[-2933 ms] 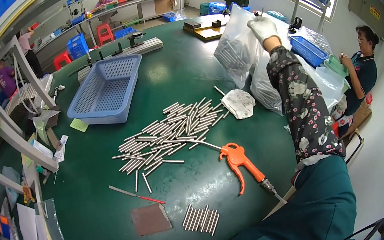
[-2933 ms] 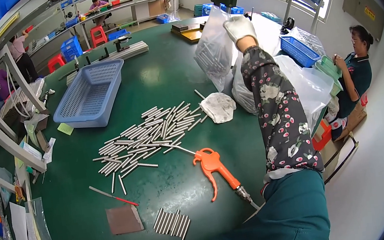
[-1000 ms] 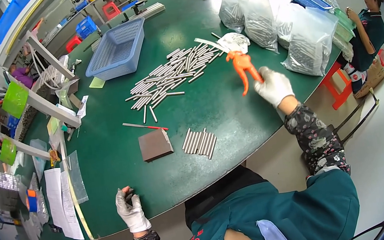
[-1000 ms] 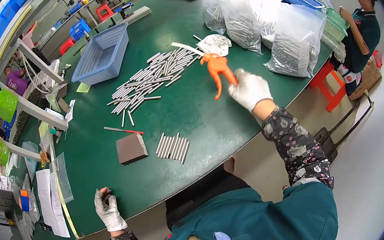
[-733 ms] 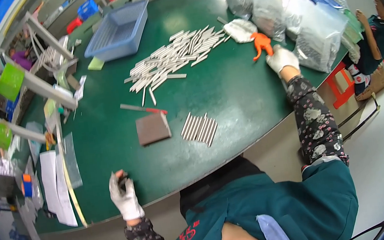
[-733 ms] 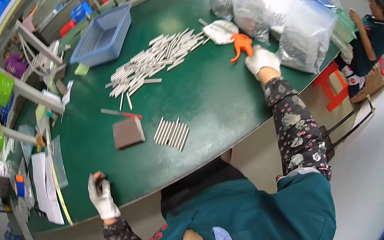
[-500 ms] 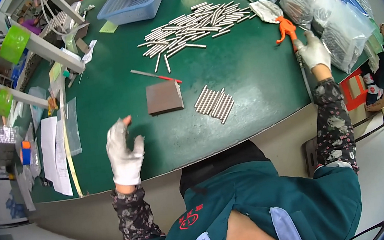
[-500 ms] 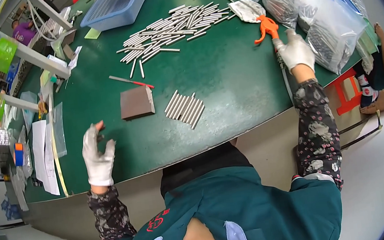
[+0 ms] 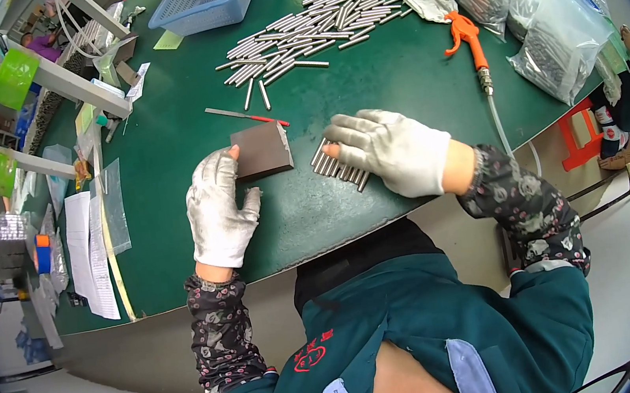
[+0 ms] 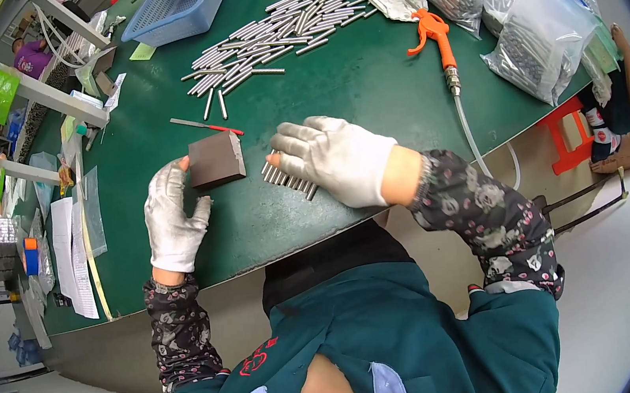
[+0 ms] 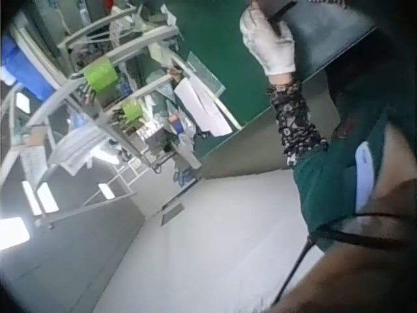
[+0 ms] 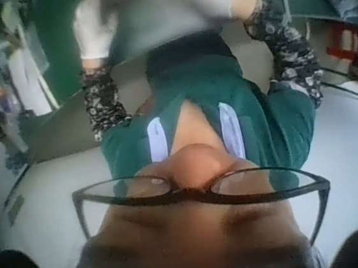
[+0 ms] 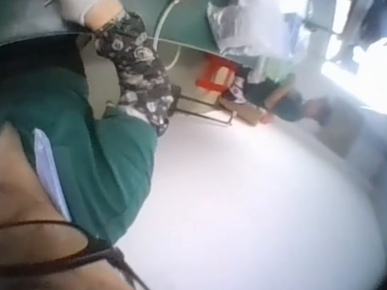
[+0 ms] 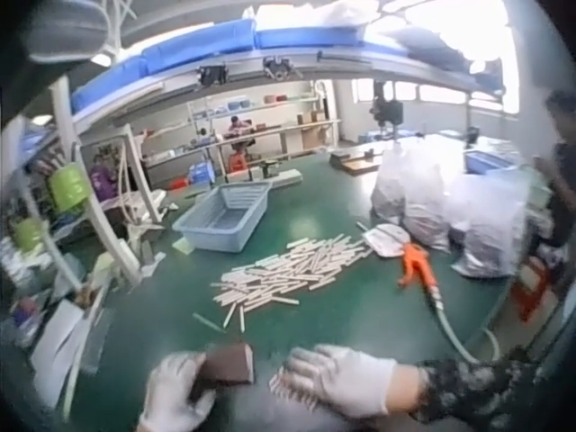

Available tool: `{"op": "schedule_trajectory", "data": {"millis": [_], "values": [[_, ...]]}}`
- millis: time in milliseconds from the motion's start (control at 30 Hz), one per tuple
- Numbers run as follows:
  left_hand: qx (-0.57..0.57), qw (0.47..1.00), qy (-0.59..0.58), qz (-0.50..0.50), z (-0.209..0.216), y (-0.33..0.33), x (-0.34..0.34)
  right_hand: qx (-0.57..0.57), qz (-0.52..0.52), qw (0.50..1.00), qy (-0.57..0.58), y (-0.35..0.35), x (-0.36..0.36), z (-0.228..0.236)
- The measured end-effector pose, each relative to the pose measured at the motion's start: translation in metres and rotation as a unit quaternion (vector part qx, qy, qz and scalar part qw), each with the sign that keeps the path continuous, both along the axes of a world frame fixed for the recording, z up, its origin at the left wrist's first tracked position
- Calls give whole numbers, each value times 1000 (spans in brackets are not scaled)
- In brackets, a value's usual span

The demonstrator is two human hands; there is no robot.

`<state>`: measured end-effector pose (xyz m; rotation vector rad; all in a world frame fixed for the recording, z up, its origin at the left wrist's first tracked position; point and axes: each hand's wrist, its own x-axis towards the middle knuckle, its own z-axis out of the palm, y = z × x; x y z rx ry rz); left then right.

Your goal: The recorder is polishing the ends of a bundle of small metal rods using a handheld sanding block and cleaning them with an air nozzle.

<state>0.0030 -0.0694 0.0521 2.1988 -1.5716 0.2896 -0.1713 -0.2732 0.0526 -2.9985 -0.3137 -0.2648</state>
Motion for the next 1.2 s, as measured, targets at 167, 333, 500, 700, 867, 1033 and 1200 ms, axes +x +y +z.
{"op": "schedule_trajectory", "data": {"millis": [167, 333, 500, 700, 867, 1033, 1200], "values": [[-40, 999, 12, 34, -9, 28, -2, -4, 26, 997, 70, -7, 18, -9], [-69, 997, 23, -1, -4, 24, -14, 40, 24, 995, 91, -12, 20, -8], [81, 991, 75, -73, 18, -29, -61, 249, -171, 943, -143, -20, -9, -9], [255, 967, -8, 19, 13, -81, -78, 182, -291, 916, -208, -2, -57, -38], [316, 948, -19, 34, 13, -103, -86, 109, -300, 918, -234, 5, -59, -42], [331, 941, -38, 57, 7, -106, -94, 86, -323, 917, -216, 4, -59, -50], [341, 934, -65, 83, 2, -108, -98, 72, -336, 911, -226, 7, -58, -49]]}}
